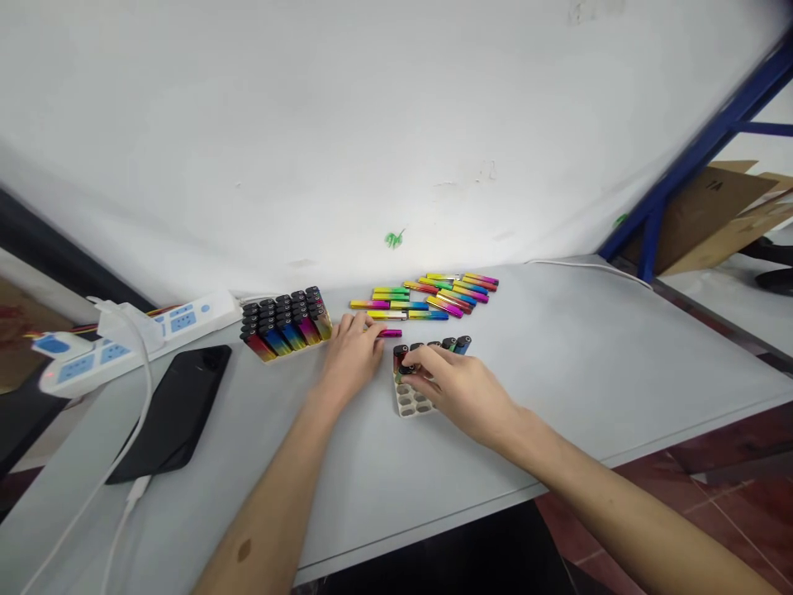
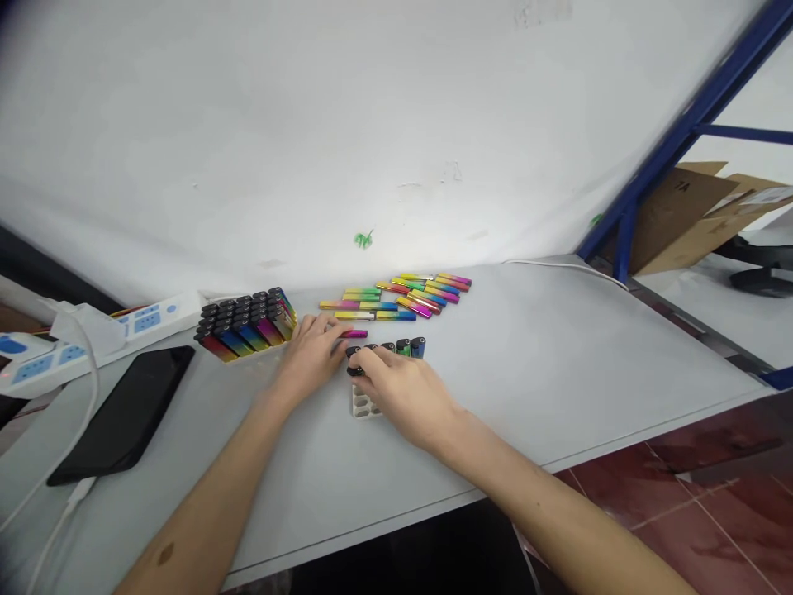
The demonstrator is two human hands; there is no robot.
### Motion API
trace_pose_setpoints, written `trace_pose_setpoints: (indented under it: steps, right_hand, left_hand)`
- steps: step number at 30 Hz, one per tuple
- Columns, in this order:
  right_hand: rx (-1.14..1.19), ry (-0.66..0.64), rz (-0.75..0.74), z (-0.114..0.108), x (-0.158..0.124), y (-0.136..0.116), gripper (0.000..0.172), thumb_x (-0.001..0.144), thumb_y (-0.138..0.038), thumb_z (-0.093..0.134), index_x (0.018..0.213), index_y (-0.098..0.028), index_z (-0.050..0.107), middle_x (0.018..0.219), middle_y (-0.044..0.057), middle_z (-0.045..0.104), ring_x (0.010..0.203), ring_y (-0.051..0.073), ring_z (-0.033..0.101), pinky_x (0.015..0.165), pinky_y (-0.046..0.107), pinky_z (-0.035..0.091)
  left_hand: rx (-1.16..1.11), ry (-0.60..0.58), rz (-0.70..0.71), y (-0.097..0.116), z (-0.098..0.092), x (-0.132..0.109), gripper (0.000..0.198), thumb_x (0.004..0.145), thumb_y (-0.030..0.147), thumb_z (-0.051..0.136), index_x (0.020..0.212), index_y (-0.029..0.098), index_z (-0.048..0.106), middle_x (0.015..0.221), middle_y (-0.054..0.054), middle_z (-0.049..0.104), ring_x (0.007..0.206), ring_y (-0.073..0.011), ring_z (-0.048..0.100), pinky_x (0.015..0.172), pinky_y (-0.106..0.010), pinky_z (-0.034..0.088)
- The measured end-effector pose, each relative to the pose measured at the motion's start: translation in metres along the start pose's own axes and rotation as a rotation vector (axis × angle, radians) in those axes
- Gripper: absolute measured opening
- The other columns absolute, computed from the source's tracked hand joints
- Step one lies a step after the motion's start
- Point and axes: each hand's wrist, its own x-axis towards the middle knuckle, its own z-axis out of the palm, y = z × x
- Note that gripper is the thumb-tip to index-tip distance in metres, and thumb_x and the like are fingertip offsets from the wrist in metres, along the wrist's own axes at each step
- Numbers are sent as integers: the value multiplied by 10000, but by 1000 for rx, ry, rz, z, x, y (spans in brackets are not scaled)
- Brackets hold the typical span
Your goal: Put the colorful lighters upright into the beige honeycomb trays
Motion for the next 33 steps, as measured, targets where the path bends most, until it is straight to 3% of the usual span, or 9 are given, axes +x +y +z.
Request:
trace_pose_setpoints:
  steps: [5, 8, 11, 17, 20, 22, 25, 29, 33]
  right_hand:
    - [-213, 121, -102, -8, 5, -4, 230, 980, -358, 519, 923, -233, 702, 841, 46, 644, 609, 125, 524, 486, 268, 249]
    - [-156, 225, -102, -19, 14, 0, 268, 976, -386, 521, 899, -225, 722, 844, 61, 630, 675, 149, 548, 535, 276, 334]
    - [-44, 321, -9, -31, 30, 18, 234, 972, -325, 519, 908, -214, 715, 887, 79, 661, 847, 207, 597, 681, 316, 423]
    - [331, -74, 103, -37, 67, 62, 246, 866, -404, 662, 1034, -230, 708, 969, 46, 716, 877, 209, 634, 768, 343, 465]
    - [503, -143, 95, -29, 76, 68, 231, 833, -422, 688, 926, -212, 709, 974, 44, 715, 889, 202, 636, 785, 342, 469]
    - [671, -115, 128, -23, 78, 69, 228, 826, -416, 691, 890, -198, 672, 965, 45, 713, 893, 192, 640, 809, 344, 481]
    - [981, 74, 252, -19, 76, 76, 200, 852, -388, 645, 884, -205, 571, 896, 25, 696, 832, 156, 647, 815, 336, 505]
    - [1223, 378, 455, -18, 66, 96, 166, 856, -332, 570, 871, -251, 425, 710, -58, 578, 526, 102, 524, 515, 246, 438]
    - [1264, 357, 527, -14, 50, 112, 198, 834, -323, 579, 882, -267, 396, 605, -93, 474, 393, 74, 276, 399, 207, 184]
  left_hand:
    - [16, -3, 4, 0, 1, 0, 296, 935, 144, 453, 1091, 235, 688, 1105, -113, 616, 1020, -310, 504, 849, -458, 430]
    - [-28, 9, 1, -1, 2, 2, 304, 943, 139, 443, 1101, 224, 689, 1099, -114, 629, 1026, -307, 507, 858, -464, 436]
    - [-248, 58, -49, 1, 3, 7, 297, 954, 161, 449, 1122, 217, 688, 1072, -96, 658, 1039, -288, 528, 899, -460, 454]
    - [-770, 124, -188, 9, 3, 13, 213, 912, 269, 574, 1075, 236, 708, 1099, -44, 712, 929, -214, 632, 852, -376, 513]
    - [-930, 112, -272, 12, 4, 14, 225, 868, 362, 651, 1038, 231, 718, 1042, -31, 738, 813, -187, 656, 793, -341, 522]
    - [-973, 125, -270, 12, 4, 14, 256, 871, 401, 650, 1049, 228, 715, 1060, -32, 741, 865, -192, 673, 808, -326, 519]
    - [-874, 157, -234, 11, 2, 12, 257, 926, 376, 576, 1105, 237, 698, 1144, -39, 721, 1002, -205, 660, 847, -323, 510]
    - [-510, 155, -68, 8, 6, 9, 195, 945, 282, 540, 1056, 224, 689, 1101, -51, 717, 1080, -242, 594, 922, -396, 482]
    - [-384, 63, 56, 4, 16, 7, 162, 950, 239, 517, 1009, 217, 667, 1066, -63, 706, 1049, -250, 592, 923, -429, 478]
